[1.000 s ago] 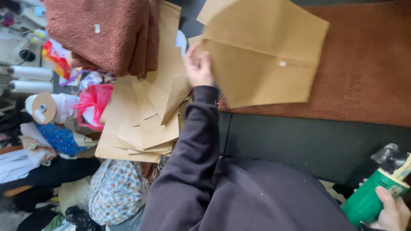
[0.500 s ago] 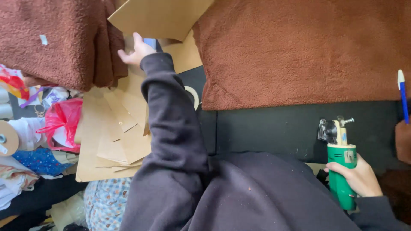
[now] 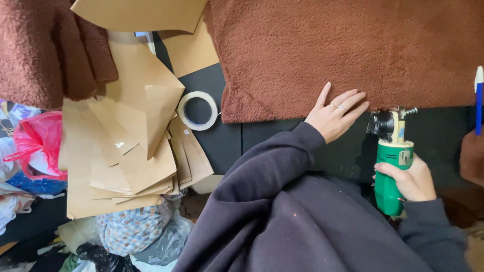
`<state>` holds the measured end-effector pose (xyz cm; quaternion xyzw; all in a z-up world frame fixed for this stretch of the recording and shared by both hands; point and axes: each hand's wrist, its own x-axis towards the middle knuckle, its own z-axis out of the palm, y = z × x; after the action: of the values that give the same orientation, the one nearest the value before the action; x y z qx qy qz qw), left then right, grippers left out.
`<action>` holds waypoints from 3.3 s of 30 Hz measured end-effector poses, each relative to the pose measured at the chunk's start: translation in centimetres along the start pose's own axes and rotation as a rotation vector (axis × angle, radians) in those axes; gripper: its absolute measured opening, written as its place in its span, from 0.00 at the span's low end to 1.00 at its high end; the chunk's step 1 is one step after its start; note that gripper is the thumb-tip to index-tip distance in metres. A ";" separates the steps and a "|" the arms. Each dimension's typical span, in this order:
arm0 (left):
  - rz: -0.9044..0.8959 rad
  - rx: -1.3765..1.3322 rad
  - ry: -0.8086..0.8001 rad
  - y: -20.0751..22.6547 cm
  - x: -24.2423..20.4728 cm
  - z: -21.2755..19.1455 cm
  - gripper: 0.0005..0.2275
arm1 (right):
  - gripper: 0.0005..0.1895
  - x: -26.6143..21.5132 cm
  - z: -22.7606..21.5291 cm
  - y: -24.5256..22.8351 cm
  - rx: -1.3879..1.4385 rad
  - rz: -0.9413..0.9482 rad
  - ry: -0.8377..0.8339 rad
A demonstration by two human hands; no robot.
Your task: The person uses a green electric fabric cutter to cut a piece of brown fabric on a black table. They then place a brown paper pattern on the fabric, trace its outline with a blue pen, and cut the fabric along the traced line.
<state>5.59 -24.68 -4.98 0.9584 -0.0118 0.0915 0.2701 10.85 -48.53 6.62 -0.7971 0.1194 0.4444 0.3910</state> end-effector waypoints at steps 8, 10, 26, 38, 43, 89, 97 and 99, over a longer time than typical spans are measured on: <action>0.011 -0.073 -0.030 -0.5 0.3 -0.5 0.22 | 0.18 -0.2 1.1 -3.8 -0.159 0.005 0.074; 0.002 -0.086 -0.015 -0.6 0.2 -0.5 0.22 | 0.18 -0.2 1.3 -4.7 -0.170 0.010 0.077; -0.018 -0.120 -0.007 -0.7 0.3 0.0 0.19 | 0.17 -0.4 1.7 -4.2 -0.077 -0.010 0.083; -0.027 -0.144 -0.002 -0.7 0.2 -0.1 0.18 | 0.16 0.6 2.0 -6.3 -0.125 -0.041 0.097; -0.017 -0.131 -0.001 -0.8 0.2 -0.2 0.19 | 0.16 1.4 2.0 -7.6 -0.145 -0.060 0.091; -0.032 -0.121 -0.018 -0.5 0.4 -0.7 0.18 | 0.13 10.1 1.0 -16.9 -0.124 -0.246 0.046; -0.034 -0.117 -0.037 -0.6 0.7 -1.3 0.18 | 0.11 11.4 1.2 -19.0 -0.193 -0.257 0.090; -0.032 -0.105 -0.047 -0.6 0.6 -1.3 0.17 | 0.11 11.4 1.4 -19.6 -0.171 -0.248 0.088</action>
<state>6.02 -23.48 -4.08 0.9449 -0.0077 0.0641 0.3210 27.10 -32.62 7.17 -0.8547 -0.0015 0.3660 0.3681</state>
